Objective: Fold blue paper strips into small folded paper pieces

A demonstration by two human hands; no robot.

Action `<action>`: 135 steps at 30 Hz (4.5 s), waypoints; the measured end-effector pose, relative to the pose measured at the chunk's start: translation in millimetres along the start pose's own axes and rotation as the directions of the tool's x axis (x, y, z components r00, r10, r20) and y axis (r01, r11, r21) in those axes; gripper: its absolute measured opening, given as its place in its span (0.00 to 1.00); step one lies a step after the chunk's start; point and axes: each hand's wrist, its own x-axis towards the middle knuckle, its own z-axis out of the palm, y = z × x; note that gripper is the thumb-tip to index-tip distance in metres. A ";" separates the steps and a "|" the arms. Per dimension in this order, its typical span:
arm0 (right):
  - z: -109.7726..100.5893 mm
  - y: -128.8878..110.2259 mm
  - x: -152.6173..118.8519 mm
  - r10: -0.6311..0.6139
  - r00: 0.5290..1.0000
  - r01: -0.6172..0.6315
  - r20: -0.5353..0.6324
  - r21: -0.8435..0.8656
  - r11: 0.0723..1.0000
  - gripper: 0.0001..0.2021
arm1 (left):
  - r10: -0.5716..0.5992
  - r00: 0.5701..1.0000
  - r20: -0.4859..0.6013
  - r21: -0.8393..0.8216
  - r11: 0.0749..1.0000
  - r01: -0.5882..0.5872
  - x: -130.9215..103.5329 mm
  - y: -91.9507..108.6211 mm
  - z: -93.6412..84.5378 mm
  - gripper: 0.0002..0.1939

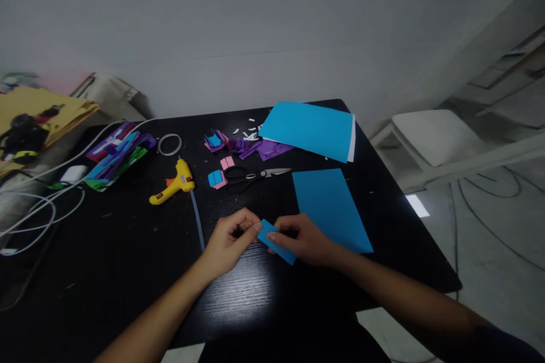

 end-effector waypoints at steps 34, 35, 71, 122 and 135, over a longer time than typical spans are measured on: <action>-3.0 0.2 3.4 0.019 0.997 -0.012 -0.076 0.085 0.996 0.09 | -0.051 0.991 0.125 0.033 0.998 0.047 1.2 -9.2 0.9 0.11; -2.8 1.0 3.5 0.022 0.996 -0.013 -0.088 0.091 0.996 0.09 | -0.062 0.991 0.118 0.021 0.998 0.060 1.2 -9.1 0.9 0.11; 0.2 6.1 3.5 0.017 0.996 -0.002 -0.093 0.160 0.987 0.12 | 0.028 0.969 -0.245 -0.048 0.998 -0.041 1.9 -9.1 6.3 0.10; 0.4 6.7 3.2 -0.040 0.971 0.066 -0.235 0.106 0.992 0.09 | 0.096 0.961 -0.261 0.045 0.995 -0.087 -0.1 -6.9 7.3 0.09; -0.1 6.5 2.8 -0.025 0.971 0.046 -0.238 0.084 0.995 0.08 | 0.122 0.957 -0.264 0.056 0.992 -0.111 0.5 -9.3 6.7 0.08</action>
